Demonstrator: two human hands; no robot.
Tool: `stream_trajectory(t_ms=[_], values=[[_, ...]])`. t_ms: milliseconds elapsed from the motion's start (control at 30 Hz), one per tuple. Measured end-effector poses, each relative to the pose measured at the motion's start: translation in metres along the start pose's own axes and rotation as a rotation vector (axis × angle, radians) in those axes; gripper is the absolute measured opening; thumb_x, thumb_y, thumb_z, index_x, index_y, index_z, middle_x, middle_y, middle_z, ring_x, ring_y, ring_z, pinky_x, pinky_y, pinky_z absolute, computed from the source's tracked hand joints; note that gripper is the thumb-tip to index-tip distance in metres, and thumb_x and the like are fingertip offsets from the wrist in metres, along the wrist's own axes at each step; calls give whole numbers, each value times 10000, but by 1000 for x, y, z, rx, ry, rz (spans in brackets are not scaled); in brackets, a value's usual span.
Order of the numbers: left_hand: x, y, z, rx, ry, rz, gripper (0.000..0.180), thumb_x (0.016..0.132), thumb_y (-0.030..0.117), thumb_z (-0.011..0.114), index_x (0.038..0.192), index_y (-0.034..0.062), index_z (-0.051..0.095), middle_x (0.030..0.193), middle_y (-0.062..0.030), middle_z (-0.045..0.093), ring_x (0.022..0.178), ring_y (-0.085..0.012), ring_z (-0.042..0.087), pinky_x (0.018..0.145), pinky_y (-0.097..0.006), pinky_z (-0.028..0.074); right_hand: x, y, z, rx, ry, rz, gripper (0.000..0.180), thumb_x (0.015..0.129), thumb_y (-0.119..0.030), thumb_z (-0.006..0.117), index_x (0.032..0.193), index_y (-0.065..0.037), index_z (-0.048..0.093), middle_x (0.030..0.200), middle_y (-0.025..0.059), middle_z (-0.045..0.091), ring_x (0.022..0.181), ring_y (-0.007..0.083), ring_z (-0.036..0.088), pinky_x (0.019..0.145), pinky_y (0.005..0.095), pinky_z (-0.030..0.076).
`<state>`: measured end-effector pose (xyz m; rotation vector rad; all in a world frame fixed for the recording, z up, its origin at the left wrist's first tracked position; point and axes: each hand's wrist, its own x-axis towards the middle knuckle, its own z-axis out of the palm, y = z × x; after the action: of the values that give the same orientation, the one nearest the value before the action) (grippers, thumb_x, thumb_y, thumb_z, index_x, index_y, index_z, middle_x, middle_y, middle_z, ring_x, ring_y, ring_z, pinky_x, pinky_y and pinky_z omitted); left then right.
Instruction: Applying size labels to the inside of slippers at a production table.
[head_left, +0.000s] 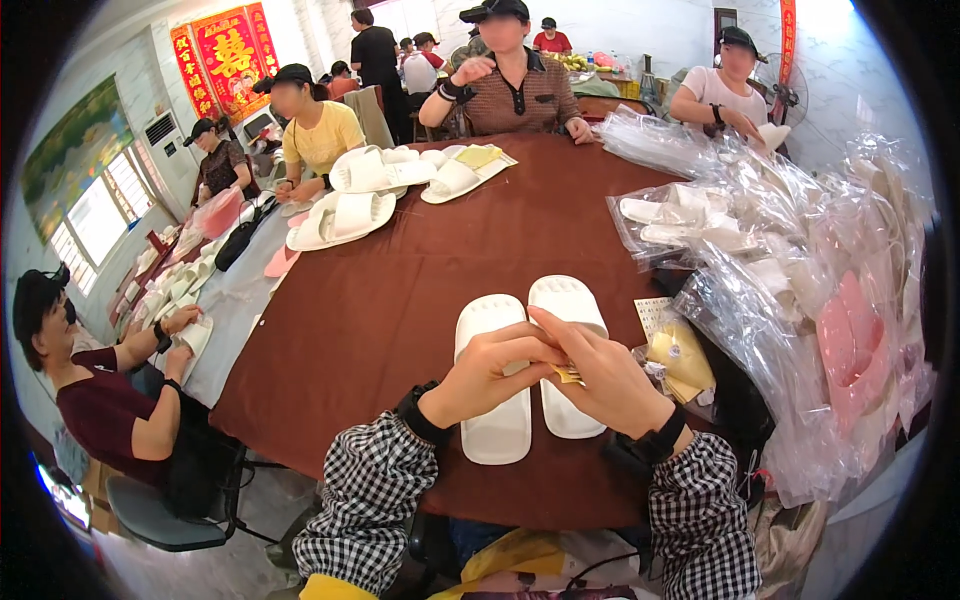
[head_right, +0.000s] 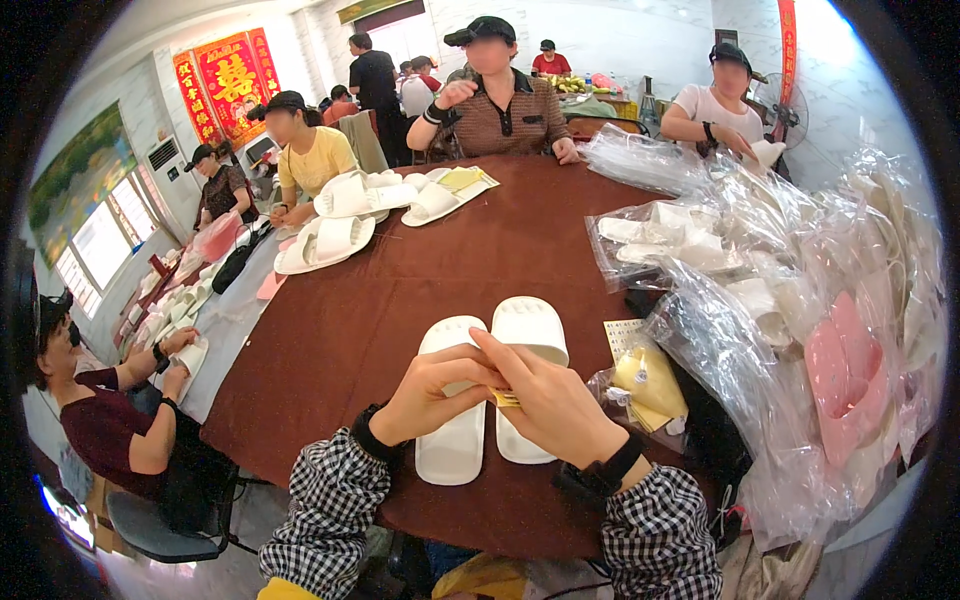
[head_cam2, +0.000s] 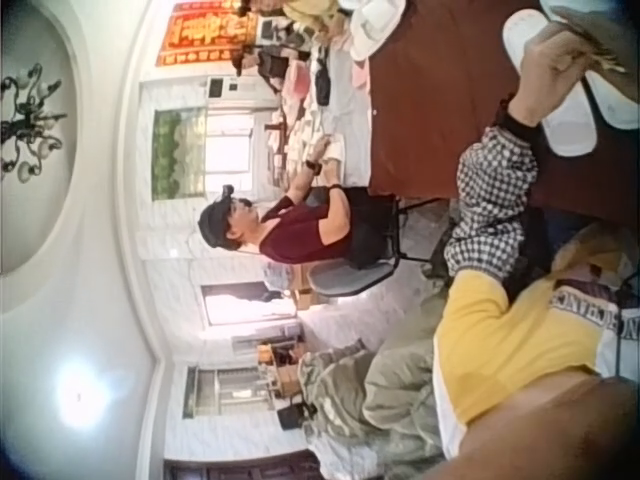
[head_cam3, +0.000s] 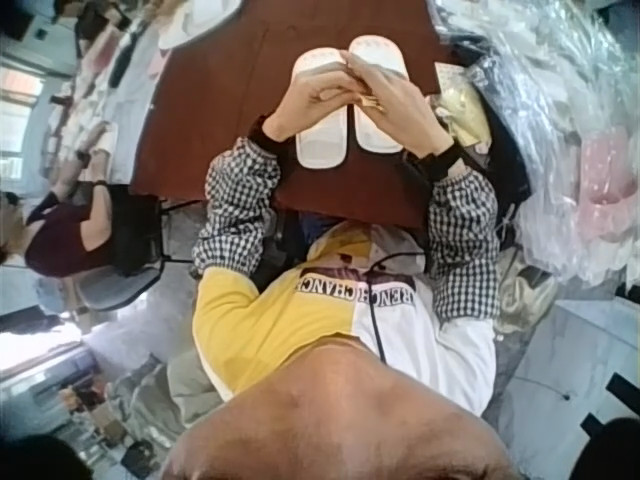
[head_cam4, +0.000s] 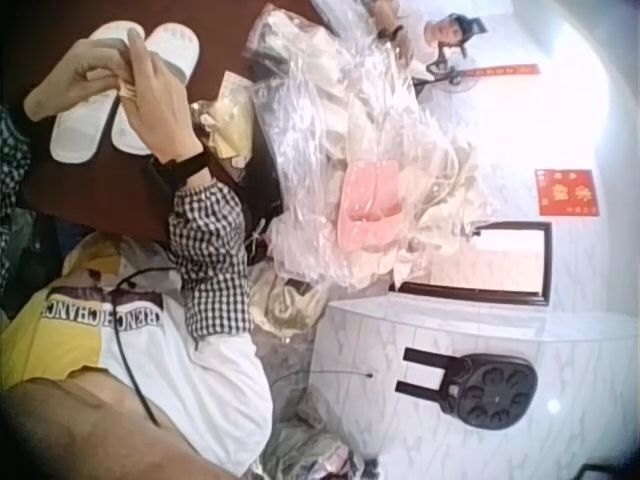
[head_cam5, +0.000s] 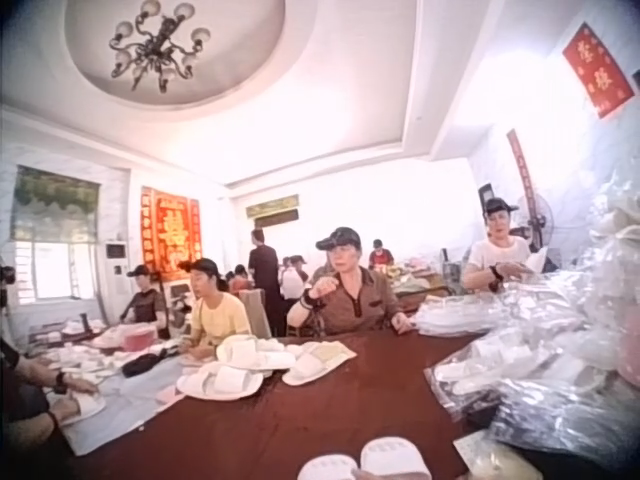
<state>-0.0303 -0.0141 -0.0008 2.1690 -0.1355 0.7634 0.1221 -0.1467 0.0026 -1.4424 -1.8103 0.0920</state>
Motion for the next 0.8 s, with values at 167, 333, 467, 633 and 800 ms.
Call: stream_trajectory(t_ms=[167,333,467,633,800], values=[[-1,-3,-6,-11,62,-62,276,845,-52,656,1117,-6,663,1059,-93,686,966,-202,671,851,-306,536,-2,14,4,-6,89,76,543,857,-4,576,1387,-69,478,988,190,657,891,388,639,771,452,522],[-6,-26,-41,-6,313,-307,250,950,10,553,1188,-22,620,1173,-99,654,1053,-162,633,916,-293,507,4,43,-16,109,242,207,297,873,-40,619,1167,3,622,974,164,669,926,322,655,821,382,507],[-16,-42,-57,44,157,-430,344,966,148,601,1273,-6,579,1263,-148,612,1159,-228,596,984,-329,472,20,63,-18,-9,94,246,400,872,-261,707,1161,7,636,1112,183,656,1038,332,636,892,390,497],[-23,-48,-55,166,-198,-403,537,980,173,567,1456,0,386,1456,-183,441,1356,-277,412,1133,-363,312,36,77,-10,-61,-65,322,656,810,-448,745,1256,12,602,1218,204,625,1140,336,603,947,389,485],[-21,-49,-54,281,-245,-335,500,997,255,548,1428,22,450,1439,-189,463,1336,-313,431,1117,-376,333,29,85,-14,-128,-231,293,687,792,-473,737,1279,-13,585,1251,208,614,1130,361,607,955,419,482]])
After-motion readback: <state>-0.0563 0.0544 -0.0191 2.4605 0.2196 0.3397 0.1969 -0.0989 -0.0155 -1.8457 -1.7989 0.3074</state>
